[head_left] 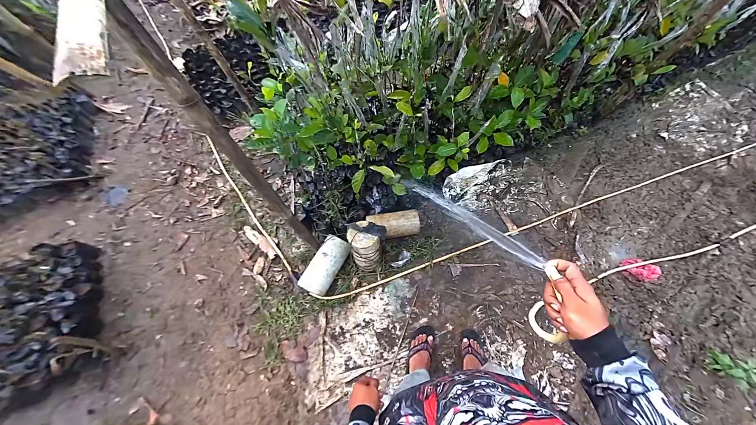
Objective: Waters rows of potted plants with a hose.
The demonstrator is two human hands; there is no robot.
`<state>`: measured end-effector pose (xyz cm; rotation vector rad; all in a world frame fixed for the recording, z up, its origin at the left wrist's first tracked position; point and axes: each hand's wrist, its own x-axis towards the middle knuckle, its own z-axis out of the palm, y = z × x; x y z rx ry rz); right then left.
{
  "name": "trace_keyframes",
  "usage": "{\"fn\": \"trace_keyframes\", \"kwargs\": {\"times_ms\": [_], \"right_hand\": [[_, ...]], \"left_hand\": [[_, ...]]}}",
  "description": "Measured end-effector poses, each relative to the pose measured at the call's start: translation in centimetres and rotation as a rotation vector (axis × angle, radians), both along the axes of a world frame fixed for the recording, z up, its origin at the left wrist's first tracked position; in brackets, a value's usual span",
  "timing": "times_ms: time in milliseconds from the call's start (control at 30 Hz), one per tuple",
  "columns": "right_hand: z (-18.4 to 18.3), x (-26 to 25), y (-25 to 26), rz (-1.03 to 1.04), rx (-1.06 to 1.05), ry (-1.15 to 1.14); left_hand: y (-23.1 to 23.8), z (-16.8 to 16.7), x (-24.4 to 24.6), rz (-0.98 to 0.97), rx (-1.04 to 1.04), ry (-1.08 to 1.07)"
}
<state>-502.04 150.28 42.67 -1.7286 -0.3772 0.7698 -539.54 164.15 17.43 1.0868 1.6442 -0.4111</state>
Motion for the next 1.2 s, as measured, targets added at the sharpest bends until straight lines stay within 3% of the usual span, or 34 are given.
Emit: {"fn": "trace_keyframes", "kwargs": {"times_ms": [133,333,533,967,1200], "right_hand": [[0.0,-1.3,0.3,0.001,0.081,-0.089],[-0.2,-2.9,-0.2,-0.01,0.01,-0.103],[-0.4,-4.6,-0.8,-0.097,0.023,-0.123],[0.0,-6.4,-3.2,0.156,-0.144,-0.165],[-0.5,-7.4,-7.6,0.112,-0.008,-0.178]], "left_hand": [[1.1,-0.5,-1.4,-0.057,-0.003,-0.009],[4.3,-1.1,-2.9,-0.173,0.024,0.015],[5.7,0.3,-3.3,-0.104,0.05,-0.012],[0.8,-0.2,-3.2,-0.202,0.054,0.004],[-2.0,1.4,-4.8,-0.188,0.082,0.023]]}}
